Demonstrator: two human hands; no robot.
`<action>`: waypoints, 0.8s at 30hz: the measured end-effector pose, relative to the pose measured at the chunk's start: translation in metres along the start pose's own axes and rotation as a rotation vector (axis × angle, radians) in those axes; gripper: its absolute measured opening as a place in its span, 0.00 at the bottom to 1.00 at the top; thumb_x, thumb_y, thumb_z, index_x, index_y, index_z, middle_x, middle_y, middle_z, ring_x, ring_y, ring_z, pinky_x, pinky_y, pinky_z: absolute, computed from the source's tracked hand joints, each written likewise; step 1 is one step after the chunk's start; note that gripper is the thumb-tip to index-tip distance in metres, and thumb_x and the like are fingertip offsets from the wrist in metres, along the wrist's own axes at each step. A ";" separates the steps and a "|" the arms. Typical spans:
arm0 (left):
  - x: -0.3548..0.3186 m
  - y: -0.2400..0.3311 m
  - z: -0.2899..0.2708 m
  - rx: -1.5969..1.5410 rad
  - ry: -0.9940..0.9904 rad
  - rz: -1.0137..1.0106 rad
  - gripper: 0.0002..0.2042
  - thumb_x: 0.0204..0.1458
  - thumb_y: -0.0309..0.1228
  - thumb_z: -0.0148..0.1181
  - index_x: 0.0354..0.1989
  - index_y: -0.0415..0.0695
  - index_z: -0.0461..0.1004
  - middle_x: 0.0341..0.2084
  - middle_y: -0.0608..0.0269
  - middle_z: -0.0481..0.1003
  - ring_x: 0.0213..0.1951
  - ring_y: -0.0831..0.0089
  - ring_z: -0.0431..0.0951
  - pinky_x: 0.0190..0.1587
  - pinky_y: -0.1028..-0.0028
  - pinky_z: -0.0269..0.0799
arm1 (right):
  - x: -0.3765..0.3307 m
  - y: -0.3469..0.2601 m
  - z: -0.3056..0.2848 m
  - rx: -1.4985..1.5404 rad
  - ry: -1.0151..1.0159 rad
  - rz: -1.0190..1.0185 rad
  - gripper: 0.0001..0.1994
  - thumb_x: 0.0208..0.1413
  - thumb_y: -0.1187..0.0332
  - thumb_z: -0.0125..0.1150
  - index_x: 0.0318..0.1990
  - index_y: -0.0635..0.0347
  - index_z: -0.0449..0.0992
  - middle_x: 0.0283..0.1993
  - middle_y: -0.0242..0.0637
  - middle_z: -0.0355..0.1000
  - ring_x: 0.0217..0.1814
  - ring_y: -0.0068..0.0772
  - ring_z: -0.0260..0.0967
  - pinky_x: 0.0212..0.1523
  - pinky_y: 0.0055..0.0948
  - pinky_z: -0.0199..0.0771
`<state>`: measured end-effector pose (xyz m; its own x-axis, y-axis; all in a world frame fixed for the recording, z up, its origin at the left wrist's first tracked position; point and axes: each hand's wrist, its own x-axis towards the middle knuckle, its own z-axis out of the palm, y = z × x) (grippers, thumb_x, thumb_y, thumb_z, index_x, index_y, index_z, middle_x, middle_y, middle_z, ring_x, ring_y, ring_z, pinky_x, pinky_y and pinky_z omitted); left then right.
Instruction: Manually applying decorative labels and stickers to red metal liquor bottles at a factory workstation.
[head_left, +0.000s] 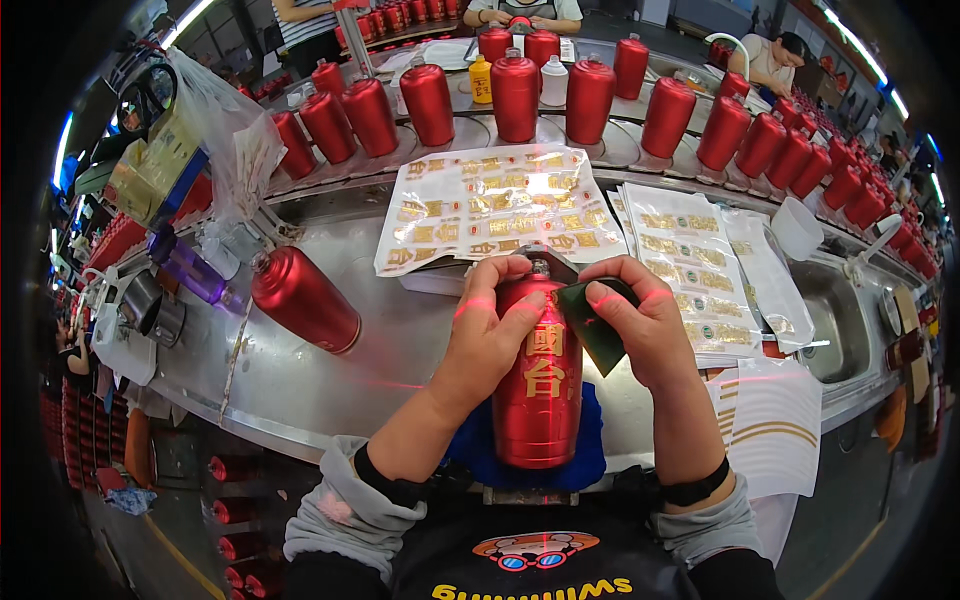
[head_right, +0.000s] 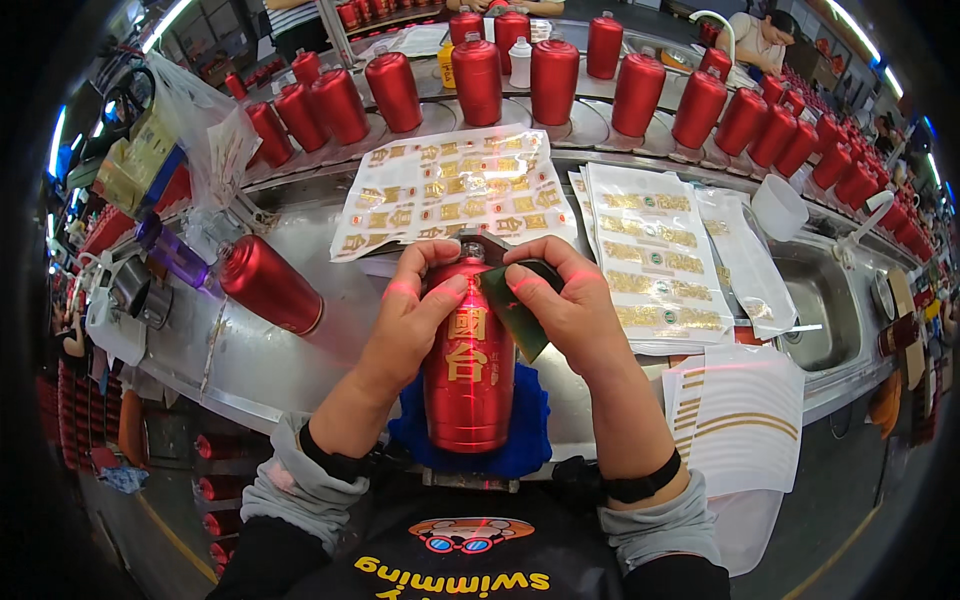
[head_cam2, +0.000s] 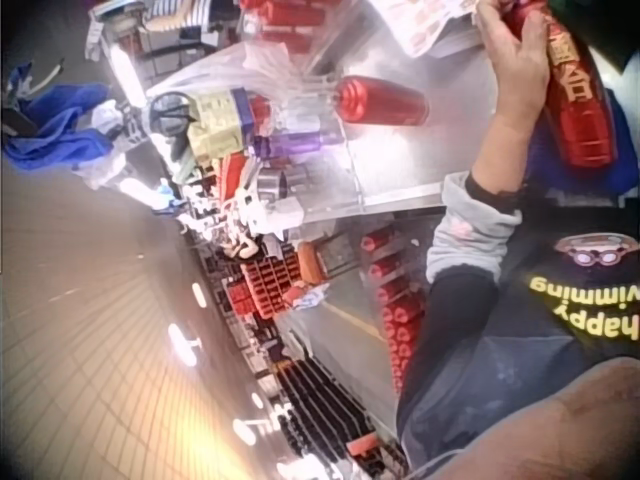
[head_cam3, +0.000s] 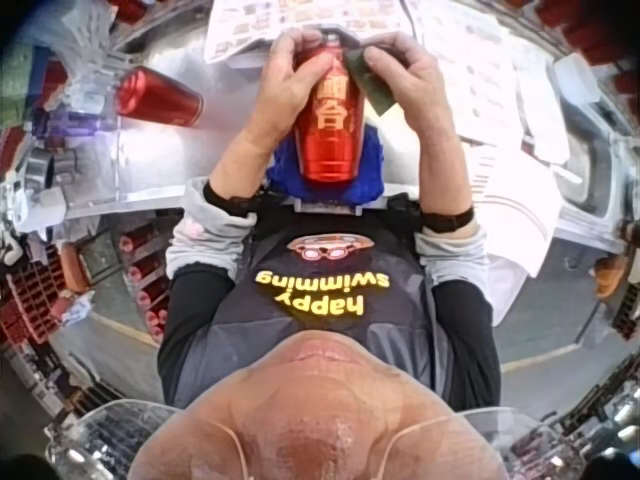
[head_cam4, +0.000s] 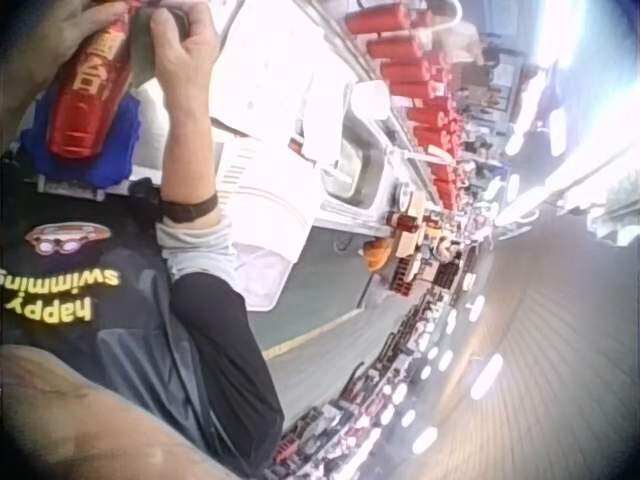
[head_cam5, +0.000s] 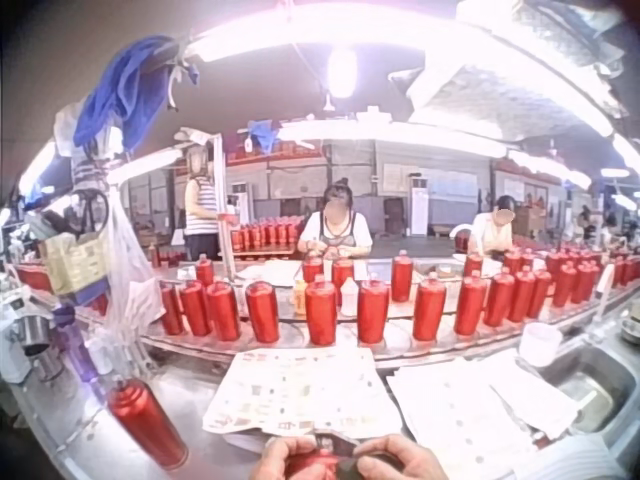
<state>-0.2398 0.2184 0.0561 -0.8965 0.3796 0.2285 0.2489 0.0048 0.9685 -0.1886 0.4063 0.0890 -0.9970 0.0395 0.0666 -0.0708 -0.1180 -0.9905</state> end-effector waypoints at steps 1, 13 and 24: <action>0.000 0.000 0.000 -0.014 -0.005 0.004 0.17 0.58 0.28 0.54 0.54 0.39 0.62 0.48 0.60 0.66 0.50 0.76 0.67 0.56 0.75 0.62 | 0.000 0.000 0.000 0.023 -0.007 0.000 0.09 0.59 0.68 0.59 0.44 0.60 0.74 0.36 0.30 0.72 0.38 0.16 0.67 0.39 0.18 0.69; 0.001 0.005 0.000 0.039 -0.015 0.000 0.20 0.56 0.29 0.56 0.55 0.37 0.61 0.48 0.58 0.68 0.50 0.74 0.68 0.55 0.74 0.64 | -0.016 0.007 0.003 -0.643 0.075 -0.560 0.18 0.55 0.82 0.51 0.53 0.61 0.72 0.52 0.53 0.69 0.52 0.50 0.69 0.53 0.37 0.70; 0.005 0.011 0.002 -0.099 0.023 -0.091 0.18 0.57 0.29 0.53 0.54 0.38 0.62 0.47 0.58 0.67 0.50 0.74 0.67 0.56 0.74 0.63 | -0.024 0.016 0.005 -0.800 0.007 -0.607 0.24 0.46 0.85 0.55 0.53 0.56 0.74 0.54 0.54 0.67 0.56 0.54 0.65 0.55 0.41 0.69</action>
<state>-0.2405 0.2223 0.0673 -0.9222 0.3604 0.1399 0.1292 -0.0538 0.9902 -0.1664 0.3988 0.0718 -0.7986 -0.1227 0.5893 -0.5232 0.6255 -0.5788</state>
